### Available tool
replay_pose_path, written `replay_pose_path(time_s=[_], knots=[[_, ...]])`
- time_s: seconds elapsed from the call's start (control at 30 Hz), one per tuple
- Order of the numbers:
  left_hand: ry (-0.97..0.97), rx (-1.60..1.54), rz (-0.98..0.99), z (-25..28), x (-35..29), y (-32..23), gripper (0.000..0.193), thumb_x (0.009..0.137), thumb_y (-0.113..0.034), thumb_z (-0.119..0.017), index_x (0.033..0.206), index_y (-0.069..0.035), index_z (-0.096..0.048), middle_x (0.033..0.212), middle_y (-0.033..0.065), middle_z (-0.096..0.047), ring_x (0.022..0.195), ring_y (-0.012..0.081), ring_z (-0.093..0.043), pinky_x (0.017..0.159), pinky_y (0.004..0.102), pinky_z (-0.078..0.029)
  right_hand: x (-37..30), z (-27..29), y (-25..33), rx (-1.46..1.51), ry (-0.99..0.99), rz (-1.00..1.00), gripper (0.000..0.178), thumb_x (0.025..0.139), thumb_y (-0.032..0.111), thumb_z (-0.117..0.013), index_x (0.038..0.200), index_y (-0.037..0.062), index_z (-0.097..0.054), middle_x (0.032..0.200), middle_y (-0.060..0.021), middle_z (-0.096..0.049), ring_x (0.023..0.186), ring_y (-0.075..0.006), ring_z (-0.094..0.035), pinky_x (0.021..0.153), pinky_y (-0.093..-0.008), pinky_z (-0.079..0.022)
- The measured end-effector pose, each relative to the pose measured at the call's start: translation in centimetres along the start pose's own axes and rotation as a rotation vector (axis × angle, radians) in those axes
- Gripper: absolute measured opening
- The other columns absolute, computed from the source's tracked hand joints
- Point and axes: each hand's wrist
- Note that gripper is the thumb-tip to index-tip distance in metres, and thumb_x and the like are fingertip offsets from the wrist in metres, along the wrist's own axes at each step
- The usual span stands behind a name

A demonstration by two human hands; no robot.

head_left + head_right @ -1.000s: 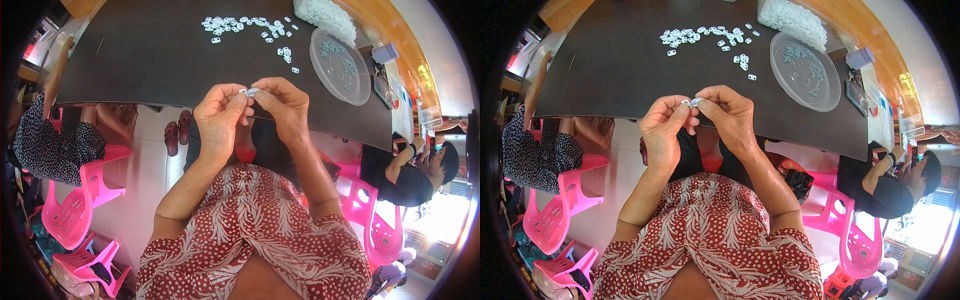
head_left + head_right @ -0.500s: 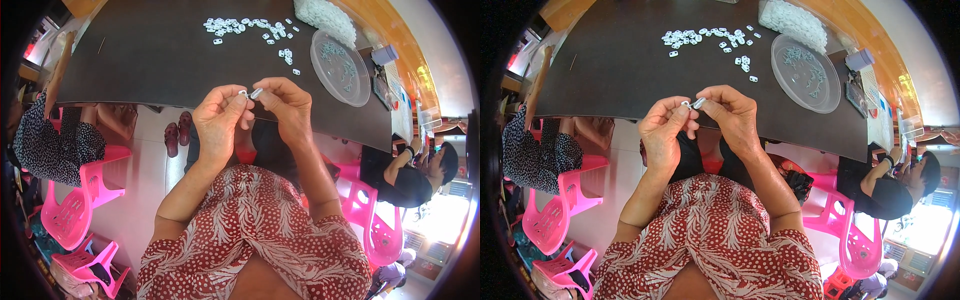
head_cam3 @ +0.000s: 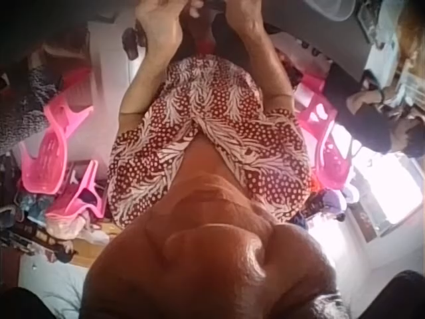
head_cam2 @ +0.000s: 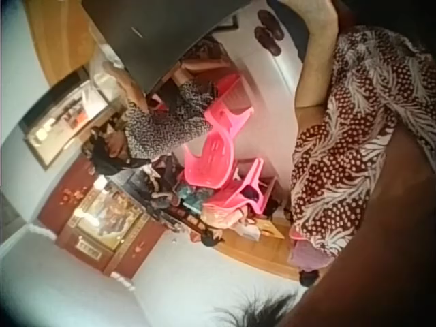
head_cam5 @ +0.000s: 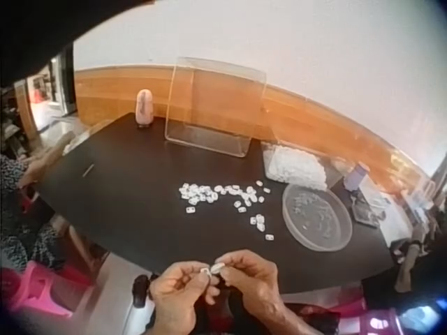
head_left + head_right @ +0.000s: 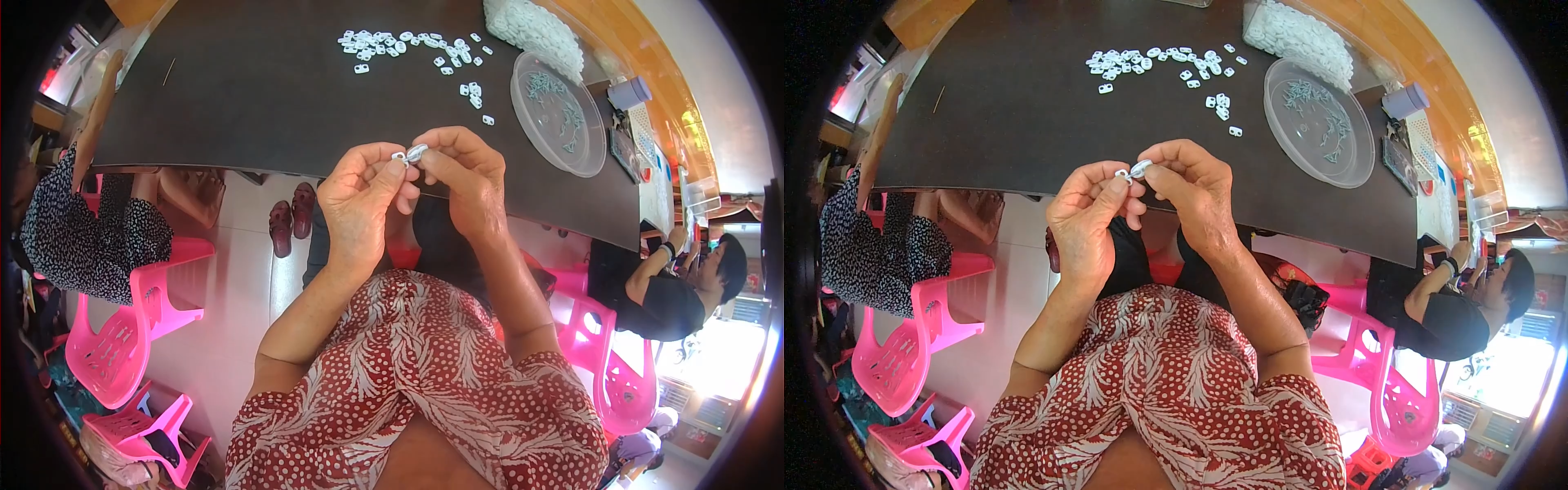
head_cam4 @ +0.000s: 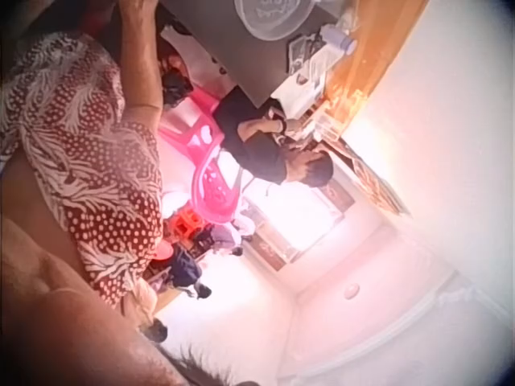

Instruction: Assembling small white plastic components by manually inserting tiny green pins into them.

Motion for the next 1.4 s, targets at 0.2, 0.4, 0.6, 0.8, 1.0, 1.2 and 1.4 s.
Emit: replay_pose_path(time_s=[0.2,0.4,0.6,0.8,1.0,1.2,1.4], knots=[[0.012,0.020,-0.005,0.2,0.2,-0.1,0.011,0.088,-0.001,-0.056,0.097,0.005,-0.058,0.080,0.0106,-0.064,0.061,0.0102,-0.059,0.052,0.0198,-0.047,0.0,-0.2,-0.1,-0.074,0.072,0.077,0.013,0.083,-0.002,-0.055,0.093,-0.0041,-0.062,0.080,-0.0053,-0.064,0.073,-0.0078,-0.058,0.069,-0.0219,-0.047],[0.005,-0.035,0.059,0.2,0.2,-0.1,0.011,0.088,-0.001,-0.056,0.097,0.005,-0.058,0.080,0.0110,-0.064,0.060,0.0108,-0.060,0.050,0.0202,-0.048,-0.3,-0.6,-0.1,0.044,0.005,-0.035,0.012,0.082,-0.003,-0.058,0.094,-0.0038,-0.062,0.077,-0.0040,-0.063,0.072,-0.0076,-0.058,0.068,-0.0218,-0.048],[-0.051,0.026,-0.013,0.7,0.3,0.0,0.013,0.088,0.000,-0.055,0.099,0.006,-0.058,0.080,0.0099,-0.064,0.061,0.0094,-0.059,0.051,0.0192,-0.047,0.2,0.0,-0.8,0.086,-0.030,-0.001,0.014,0.081,-0.001,-0.062,0.094,-0.0031,-0.064,0.076,-0.0011,-0.062,0.069,-0.0058,-0.055,0.066,-0.0198,-0.045],[-0.042,0.127,-0.067,0.5,-0.1,0.3,0.019,0.087,-0.001,-0.057,0.105,0.005,-0.059,0.081,0.0108,-0.064,0.063,0.0121,-0.060,0.051,0.0214,-0.047,0.2,-0.4,-0.4,0.022,-0.045,0.072,0.015,0.080,-0.002,-0.063,0.095,-0.0034,-0.065,0.080,-0.0016,-0.063,0.073,-0.0058,-0.055,0.068,-0.0200,-0.045],[-0.062,0.204,-0.066,0.7,-0.3,0.4,0.017,0.088,-0.001,-0.056,0.104,0.001,-0.060,0.081,0.0030,-0.062,0.066,0.0041,-0.055,0.055,0.0156,-0.044,0.0,-0.6,-0.4,-0.044,-0.024,0.084,0.015,0.081,-0.002,-0.062,0.096,-0.0040,-0.065,0.084,-0.0033,-0.064,0.076,-0.0069,-0.057,0.070,-0.0206,-0.046],[-0.065,0.192,-0.080,0.7,-0.2,0.8,0.017,0.087,0.001,-0.056,0.103,0.002,-0.059,0.080,0.0032,-0.062,0.067,0.0040,-0.055,0.057,0.0163,-0.045,0.2,-0.6,-1.2,-0.064,-0.035,0.098,0.014,0.080,-0.001,-0.063,0.094,-0.0028,-0.066,0.085,-0.0027,-0.064,0.076,-0.0067,-0.056,0.069,-0.0206,-0.045],[-0.058,0.256,-0.138,0.8,0.1,1.3,0.016,0.088,0.000,-0.055,0.103,0.003,-0.059,0.083,0.0060,-0.063,0.065,0.0070,-0.058,0.054,0.0170,-0.045,0.3,-0.7,-1.4,-0.130,-0.061,0.164,0.014,0.079,-0.001,-0.064,0.093,0.0000,-0.068,0.084,-0.0018,-0.061,0.075,-0.0068,-0.053,0.067,-0.0208,-0.043]])
Point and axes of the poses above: each hand's wrist, its own x-axis towards the middle knuckle, its own z-axis out of the back of the hand, y = z × x
